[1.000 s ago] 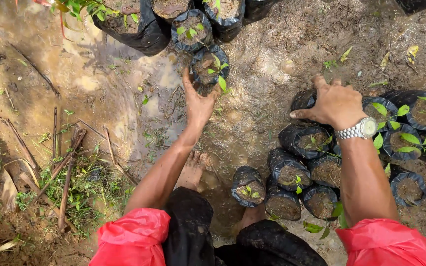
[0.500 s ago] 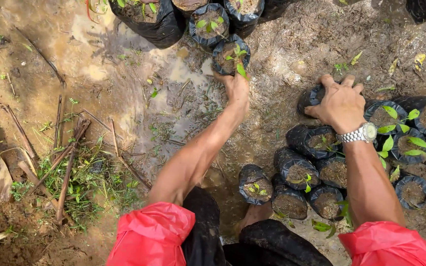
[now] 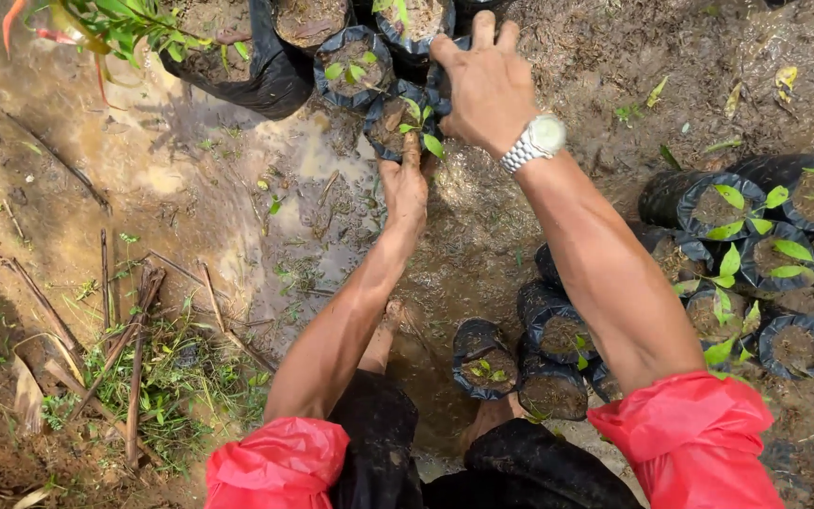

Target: The person arranges numerous small potted seedlings in black plastic bags on a muddy ground. They pick up the seedlings by hand, move them into organized rows, and occasionally clear away weeds or debris from the area.

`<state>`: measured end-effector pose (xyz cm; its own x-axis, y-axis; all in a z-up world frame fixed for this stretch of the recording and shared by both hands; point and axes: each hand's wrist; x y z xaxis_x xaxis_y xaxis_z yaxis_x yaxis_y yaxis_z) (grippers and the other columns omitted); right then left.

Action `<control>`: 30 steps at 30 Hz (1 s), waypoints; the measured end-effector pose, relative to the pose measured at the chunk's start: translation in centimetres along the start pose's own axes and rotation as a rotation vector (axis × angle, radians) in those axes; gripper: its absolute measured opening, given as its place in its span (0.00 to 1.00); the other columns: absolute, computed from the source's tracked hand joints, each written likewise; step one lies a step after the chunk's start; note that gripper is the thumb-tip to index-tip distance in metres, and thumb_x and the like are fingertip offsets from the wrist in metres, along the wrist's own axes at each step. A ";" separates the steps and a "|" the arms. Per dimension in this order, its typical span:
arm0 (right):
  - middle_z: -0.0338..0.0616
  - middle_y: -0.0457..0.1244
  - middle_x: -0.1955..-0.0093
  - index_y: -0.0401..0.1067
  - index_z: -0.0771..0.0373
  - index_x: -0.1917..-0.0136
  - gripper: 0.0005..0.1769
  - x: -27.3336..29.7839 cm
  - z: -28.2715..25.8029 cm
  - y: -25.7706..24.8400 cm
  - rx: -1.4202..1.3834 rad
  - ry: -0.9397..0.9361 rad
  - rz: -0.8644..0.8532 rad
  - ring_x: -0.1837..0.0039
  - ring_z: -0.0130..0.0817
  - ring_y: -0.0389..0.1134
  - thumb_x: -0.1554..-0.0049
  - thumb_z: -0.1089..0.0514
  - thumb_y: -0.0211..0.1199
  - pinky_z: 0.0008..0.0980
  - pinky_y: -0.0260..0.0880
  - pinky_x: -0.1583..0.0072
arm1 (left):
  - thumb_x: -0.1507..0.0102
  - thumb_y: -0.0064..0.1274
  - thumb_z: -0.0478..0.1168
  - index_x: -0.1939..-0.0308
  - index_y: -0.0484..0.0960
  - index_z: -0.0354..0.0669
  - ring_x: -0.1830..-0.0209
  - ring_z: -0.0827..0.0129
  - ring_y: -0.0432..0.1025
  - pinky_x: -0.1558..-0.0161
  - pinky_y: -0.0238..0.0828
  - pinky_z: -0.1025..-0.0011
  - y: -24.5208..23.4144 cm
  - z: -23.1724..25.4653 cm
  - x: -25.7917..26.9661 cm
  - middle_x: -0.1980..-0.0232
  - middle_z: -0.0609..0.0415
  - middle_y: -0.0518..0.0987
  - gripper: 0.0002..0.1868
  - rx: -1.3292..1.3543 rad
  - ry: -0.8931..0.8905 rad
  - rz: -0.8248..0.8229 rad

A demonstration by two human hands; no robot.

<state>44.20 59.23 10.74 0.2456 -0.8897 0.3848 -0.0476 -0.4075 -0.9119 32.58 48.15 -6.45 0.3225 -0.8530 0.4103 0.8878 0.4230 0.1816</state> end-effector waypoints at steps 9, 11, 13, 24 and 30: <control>0.62 0.38 0.14 0.32 0.56 0.16 0.73 2.7 5.7 1.8 -0.712 -0.031 0.063 0.15 0.57 0.38 0.52 0.51 0.88 0.53 0.39 0.19 | 0.46 0.61 0.56 0.21 0.15 0.52 0.31 0.42 0.68 0.29 0.66 0.51 -3.5 -1.3 -0.9 0.26 0.29 0.65 0.71 0.228 -0.276 -0.132; 0.65 0.49 0.21 0.45 0.63 0.20 0.60 4.7 8.4 5.4 -0.549 -0.063 0.072 0.23 0.62 0.49 0.49 0.47 0.83 0.56 0.51 0.27 | 0.39 0.53 0.55 0.26 0.39 0.46 0.39 0.53 0.73 0.41 0.77 0.63 -4.7 2.3 2.3 0.30 0.36 0.69 0.48 -0.149 -0.221 -0.230; 0.68 0.59 0.28 0.58 0.70 0.24 0.50 8.5 11.8 5.3 -0.327 -0.075 0.084 0.31 0.66 0.60 0.46 0.43 0.79 0.59 0.63 0.36 | 0.31 0.46 0.55 0.31 0.63 0.41 0.47 0.65 0.78 0.53 0.87 0.74 -3.8 3.4 5.0 0.35 0.43 0.72 0.30 -0.464 -0.136 -0.377; 0.63 0.68 0.44 0.74 0.59 0.37 0.41 18.2 9.4 12.4 0.287 0.223 -0.300 0.45 0.58 0.72 0.45 0.25 0.53 0.52 0.69 0.45 | 0.45 0.72 0.47 0.20 0.49 0.46 0.29 0.33 0.64 0.48 0.82 0.46 -3.6 8.6 21.6 0.25 0.32 0.60 0.58 -1.319 0.341 -1.690; 0.65 0.54 0.22 0.46 0.49 0.17 0.32 19.1 9.6 11.4 0.347 0.173 -0.511 0.26 0.65 0.59 0.34 0.58 0.34 0.59 0.66 0.32 | 0.49 0.76 0.61 0.25 0.54 0.44 0.54 0.39 0.76 0.73 0.82 0.57 -5.5 2.4 21.0 0.27 0.32 0.59 0.60 -1.347 0.599 -1.602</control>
<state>57.65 39.56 6.32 -0.0069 -0.6328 0.7743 0.3576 -0.7247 -0.5890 33.70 28.69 3.32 -0.9244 -0.2462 0.2912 -0.0200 -0.7313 -0.6818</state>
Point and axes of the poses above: each hand's wrist, its own x-axis away from the middle knuckle, its own y-axis out of the palm, z = x × y
